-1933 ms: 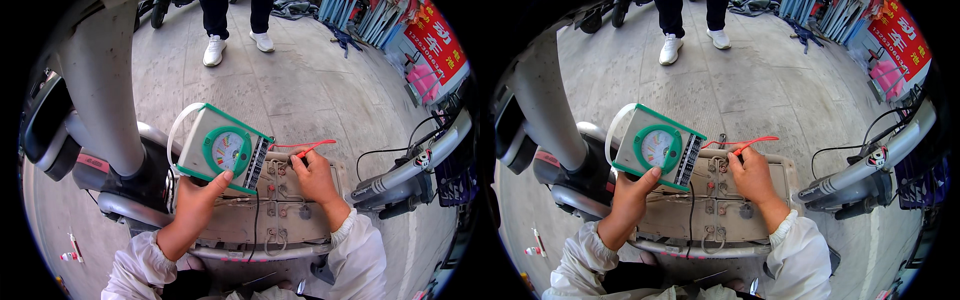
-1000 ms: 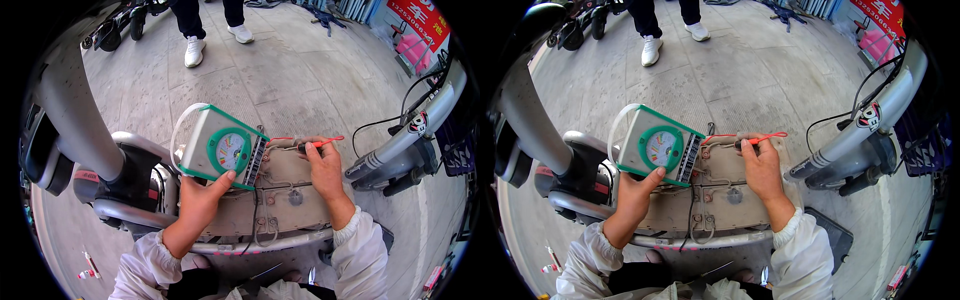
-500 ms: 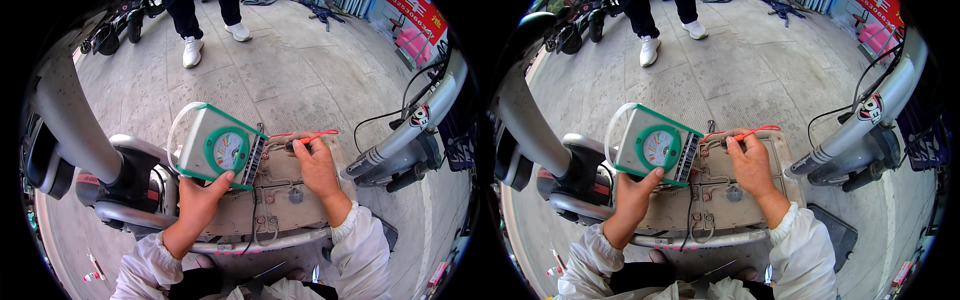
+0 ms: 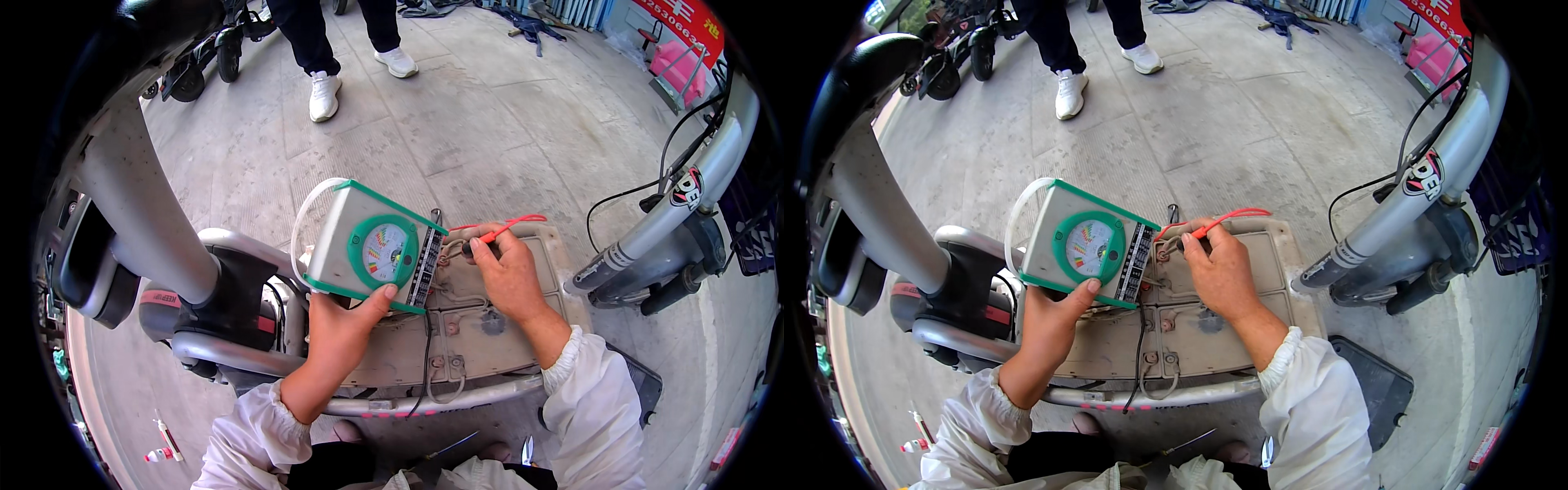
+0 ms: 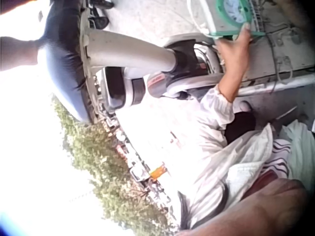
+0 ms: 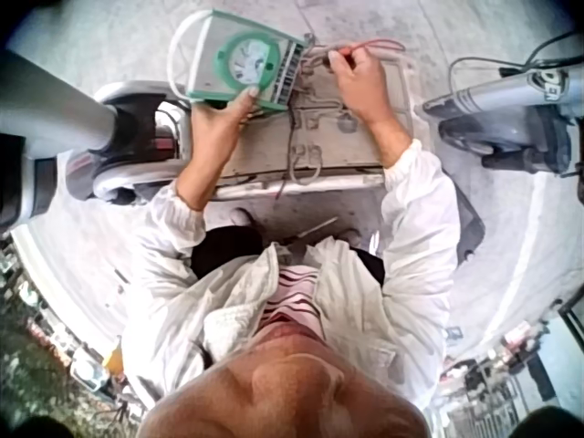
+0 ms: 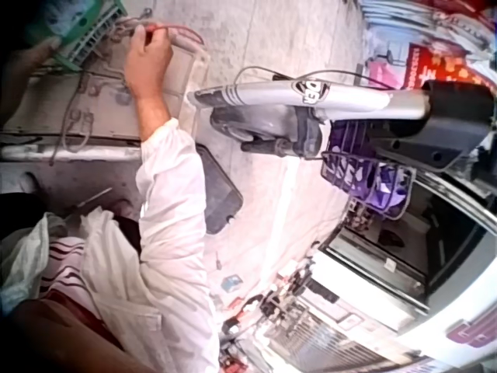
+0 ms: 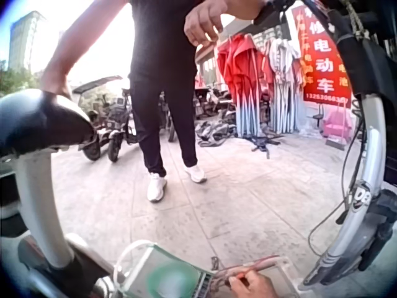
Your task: The person removes the scooter's floorboard, uses wire cutters to trim wires on the battery pack, and tests the battery with a multimeter. The person then replaces the floorboard and secures it.
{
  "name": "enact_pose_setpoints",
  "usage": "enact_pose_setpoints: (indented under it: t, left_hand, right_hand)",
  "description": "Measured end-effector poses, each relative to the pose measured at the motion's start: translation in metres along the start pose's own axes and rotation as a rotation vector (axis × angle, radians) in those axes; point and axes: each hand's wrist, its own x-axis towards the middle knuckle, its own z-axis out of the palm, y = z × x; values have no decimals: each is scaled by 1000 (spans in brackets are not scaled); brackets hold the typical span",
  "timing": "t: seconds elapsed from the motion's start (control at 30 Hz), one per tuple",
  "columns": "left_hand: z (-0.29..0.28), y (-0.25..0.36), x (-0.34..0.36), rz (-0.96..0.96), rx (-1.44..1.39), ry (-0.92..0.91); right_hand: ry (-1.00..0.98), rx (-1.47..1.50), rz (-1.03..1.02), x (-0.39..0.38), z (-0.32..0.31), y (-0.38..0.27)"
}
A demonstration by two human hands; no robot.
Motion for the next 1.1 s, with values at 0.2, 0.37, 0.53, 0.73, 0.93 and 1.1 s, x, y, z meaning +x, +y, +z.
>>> enact_pose_setpoints:
  t: [0.2,0.37,0.53,0.73,0.93,1.1]
  left_hand:
    - [3,4,-1,17,-8,30]
    - [5,6,0,29,-3,32]
    - [6,7,0,53,-39,28]
    - [8,7,-2,69,-22,47]
    - [9,8,-1,65,23,29]
    - [9,8,-3,81,9,56]
  right_hand:
    - [-50,-199,-104,0,0,-19]
    - [-40,-216,-194,-1,0,-21]
    - [-87,-216,-130,-2,-1,-34]
    - [-78,-222,-180,-2,0,-32]
    - [-80,-218,-193,-1,0,-26]
    - [-81,-243,-219,0,3,-24]
